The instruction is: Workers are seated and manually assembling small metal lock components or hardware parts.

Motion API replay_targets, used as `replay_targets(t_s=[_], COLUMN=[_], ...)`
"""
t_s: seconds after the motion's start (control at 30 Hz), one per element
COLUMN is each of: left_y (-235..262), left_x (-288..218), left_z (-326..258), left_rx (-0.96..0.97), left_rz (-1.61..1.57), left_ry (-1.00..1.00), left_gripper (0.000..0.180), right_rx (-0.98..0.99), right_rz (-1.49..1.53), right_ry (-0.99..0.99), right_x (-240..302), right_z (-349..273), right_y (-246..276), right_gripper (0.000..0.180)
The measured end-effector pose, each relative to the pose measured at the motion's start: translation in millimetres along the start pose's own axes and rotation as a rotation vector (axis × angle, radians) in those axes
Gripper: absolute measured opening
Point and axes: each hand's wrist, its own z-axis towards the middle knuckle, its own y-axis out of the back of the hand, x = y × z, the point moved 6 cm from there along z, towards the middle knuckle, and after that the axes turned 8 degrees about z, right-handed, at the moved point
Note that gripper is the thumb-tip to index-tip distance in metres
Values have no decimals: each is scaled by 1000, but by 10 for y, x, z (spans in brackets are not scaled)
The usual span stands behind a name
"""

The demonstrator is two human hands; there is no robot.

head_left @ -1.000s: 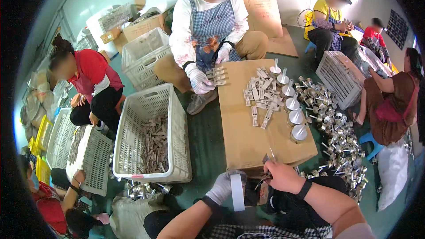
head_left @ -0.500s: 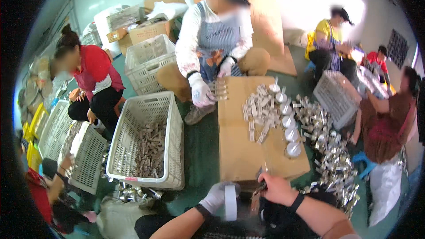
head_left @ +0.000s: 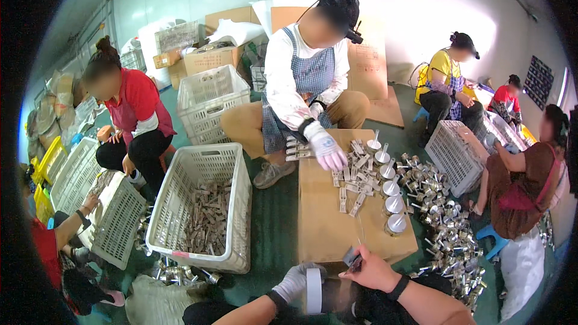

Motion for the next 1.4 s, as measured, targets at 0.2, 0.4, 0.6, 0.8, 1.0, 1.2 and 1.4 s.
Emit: replay_targets(t_s=[0.2,0.4,0.6,0.8,1.0,1.2,1.4], left_y=[31,-102,-111,-69,-49,-160,1], left_x=[4,-251,-247,-202,-145,-302,-184], left_z=[29,-112,-179,-155,-136,-148,-210], left_rx=[31,-10,-39,21,6,-24,-17], left_rz=[-163,62,-34,-12,-273,195,23], left_ry=[21,2,53,-78,72,-38,-20], left_gripper=[25,19,20,22,26,19,24], right_rx=[-107,-8,27,-9,-3,-7,53], right_rz=[3,-120,-150,-130,-133,-141,-133], right_ry=[81,-11,-66,-41,-76,-86,-63], right_x=[8,139,251,147,96,111,56], right_z=[40,23,20,-2,17,8,38], right_y=[100,155,171,116,77,137,59], right_gripper=[48,46,45,45,45,43,42])
